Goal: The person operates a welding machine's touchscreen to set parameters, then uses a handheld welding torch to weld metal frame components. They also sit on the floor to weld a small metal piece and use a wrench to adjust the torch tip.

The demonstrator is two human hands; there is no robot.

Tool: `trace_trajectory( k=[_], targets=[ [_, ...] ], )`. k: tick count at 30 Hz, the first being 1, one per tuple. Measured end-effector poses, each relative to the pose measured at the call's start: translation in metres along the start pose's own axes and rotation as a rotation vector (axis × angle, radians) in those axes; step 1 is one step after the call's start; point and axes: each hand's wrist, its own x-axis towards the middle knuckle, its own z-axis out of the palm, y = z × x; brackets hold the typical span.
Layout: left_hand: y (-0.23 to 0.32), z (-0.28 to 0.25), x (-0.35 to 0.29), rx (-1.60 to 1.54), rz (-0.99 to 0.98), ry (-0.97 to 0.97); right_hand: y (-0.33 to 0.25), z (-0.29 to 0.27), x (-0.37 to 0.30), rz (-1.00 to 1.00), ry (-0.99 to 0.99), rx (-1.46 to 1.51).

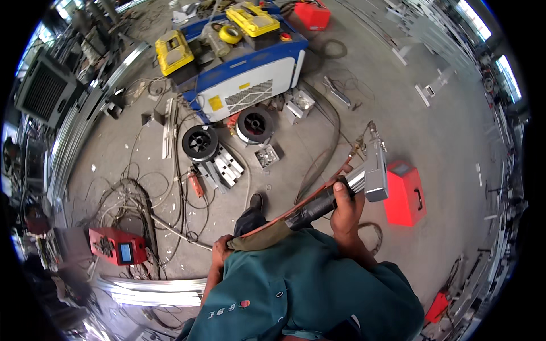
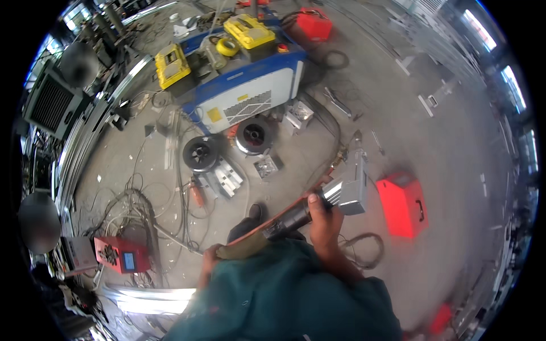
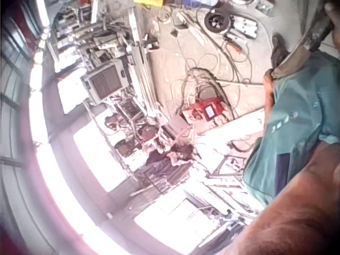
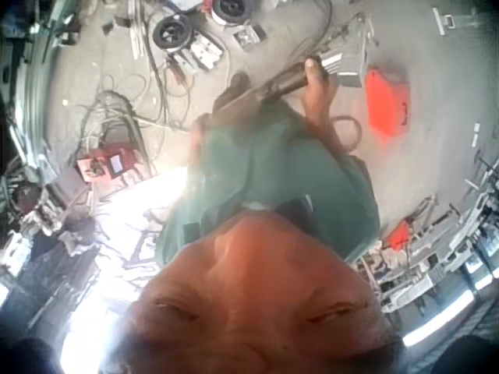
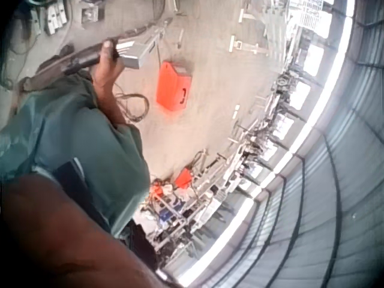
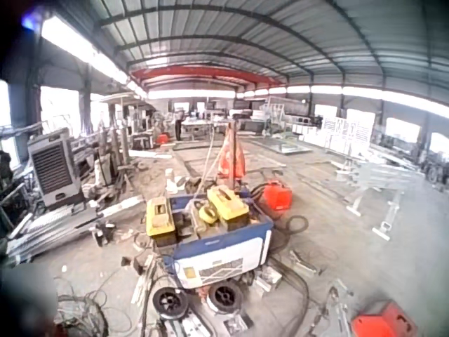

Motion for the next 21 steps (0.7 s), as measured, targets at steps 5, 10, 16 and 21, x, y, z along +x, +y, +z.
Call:
trace_trajectory(
  k=[5,10,16,21],
  targets=[
    [0.063,-0.024,0.123,0.060,0.235,-0.250,-0.015,-0.011,0.047,-0.048,0.296,-0.088],
    [0.083,-0.007,0.211,0.058,0.274,-0.359,-0.004,-0.029,0.107,-0.048,0.388,-0.102],
    [0.152,0.045,0.328,0.127,0.186,-0.362,0.017,-0.074,0.247,-0.027,0.355,-0.036],
    [0.250,0.111,0.423,0.142,0.141,-0.356,0.028,-0.137,0.413,-0.006,0.247,-0.058]
  ],
)
